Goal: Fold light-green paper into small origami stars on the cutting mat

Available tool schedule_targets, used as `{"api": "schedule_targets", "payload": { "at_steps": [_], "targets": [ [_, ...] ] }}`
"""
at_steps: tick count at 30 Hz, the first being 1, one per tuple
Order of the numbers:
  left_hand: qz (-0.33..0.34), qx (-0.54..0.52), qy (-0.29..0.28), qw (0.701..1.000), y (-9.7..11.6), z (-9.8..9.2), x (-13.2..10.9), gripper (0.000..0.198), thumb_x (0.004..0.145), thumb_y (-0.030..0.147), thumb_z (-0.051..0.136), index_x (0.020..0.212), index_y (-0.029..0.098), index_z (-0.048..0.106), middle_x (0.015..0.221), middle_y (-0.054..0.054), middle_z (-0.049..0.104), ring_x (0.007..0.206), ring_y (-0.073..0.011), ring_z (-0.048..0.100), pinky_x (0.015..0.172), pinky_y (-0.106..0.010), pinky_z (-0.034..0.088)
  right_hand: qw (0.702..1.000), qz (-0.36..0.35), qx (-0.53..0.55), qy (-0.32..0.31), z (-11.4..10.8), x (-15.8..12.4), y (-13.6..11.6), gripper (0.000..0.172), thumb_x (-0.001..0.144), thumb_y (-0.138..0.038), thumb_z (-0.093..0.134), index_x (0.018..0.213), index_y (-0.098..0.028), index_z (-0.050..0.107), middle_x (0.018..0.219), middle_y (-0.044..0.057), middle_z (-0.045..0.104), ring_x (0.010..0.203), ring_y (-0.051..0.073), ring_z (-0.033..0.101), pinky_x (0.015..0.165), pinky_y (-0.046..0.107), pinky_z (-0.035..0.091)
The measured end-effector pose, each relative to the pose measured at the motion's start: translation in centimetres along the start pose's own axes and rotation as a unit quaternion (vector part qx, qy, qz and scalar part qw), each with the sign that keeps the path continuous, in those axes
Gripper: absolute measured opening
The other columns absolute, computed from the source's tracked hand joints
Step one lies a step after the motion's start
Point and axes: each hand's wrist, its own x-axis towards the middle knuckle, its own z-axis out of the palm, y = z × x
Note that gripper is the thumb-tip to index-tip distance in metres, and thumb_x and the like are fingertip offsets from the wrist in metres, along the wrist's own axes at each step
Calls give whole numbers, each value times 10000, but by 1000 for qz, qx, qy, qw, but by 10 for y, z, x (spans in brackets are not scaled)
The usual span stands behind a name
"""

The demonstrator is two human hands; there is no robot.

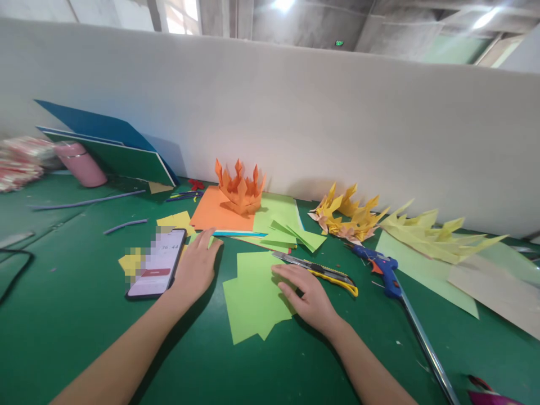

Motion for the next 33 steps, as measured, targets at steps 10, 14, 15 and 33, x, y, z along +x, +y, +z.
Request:
{"api": "schedule_targets", "payload": {
  "at_steps": [10, 14, 15, 33],
  "targets": [
    [-33, 57, 10, 998, 16, -6, -3, 403, 829, 51, 330, 1178, 65, 531, 1260, -230, 507, 1129, -337, 506, 901, -473, 426, 973, -12, -103, -205, -6, 10, -15, 529, 892, -392, 466, 1356, -144, 410, 1410, 113, 413, 1316, 250, 352, 1085, 476, 288],
    [50, -70, -8, 996, 28, 5, -9, 406, 901, 355, 402, 1242, 144, 466, 1268, -144, 512, 1168, -282, 475, 965, -442, 401, 972, -31, -79, -219, -7, 11, -18, 480, 906, -328, 456, 1361, -187, 396, 1388, 76, 452, 1305, 222, 373, 1100, 473, 263],
    [65, -90, -29, 993, 31, 8, -10, 454, 881, 419, 438, 1247, 151, 459, 1278, -142, 504, 1170, -288, 466, 966, -449, 399, 972, -35, -76, -218, -7, 11, -18, 470, 908, -315, 453, 1358, -191, 398, 1385, 71, 456, 1304, 218, 374, 1101, 474, 258],
    [84, -361, -54, 927, 45, 3, -13, 520, 800, 113, 500, 1280, 274, 380, 1231, -93, 377, 1186, -256, 420, 1010, -471, 378, 997, 38, 7, -62, 1, 3, -1, 608, 848, -371, 540, 1401, -251, 321, 1429, 94, 388, 1310, 264, 353, 1058, 488, 316]
  ]
}}
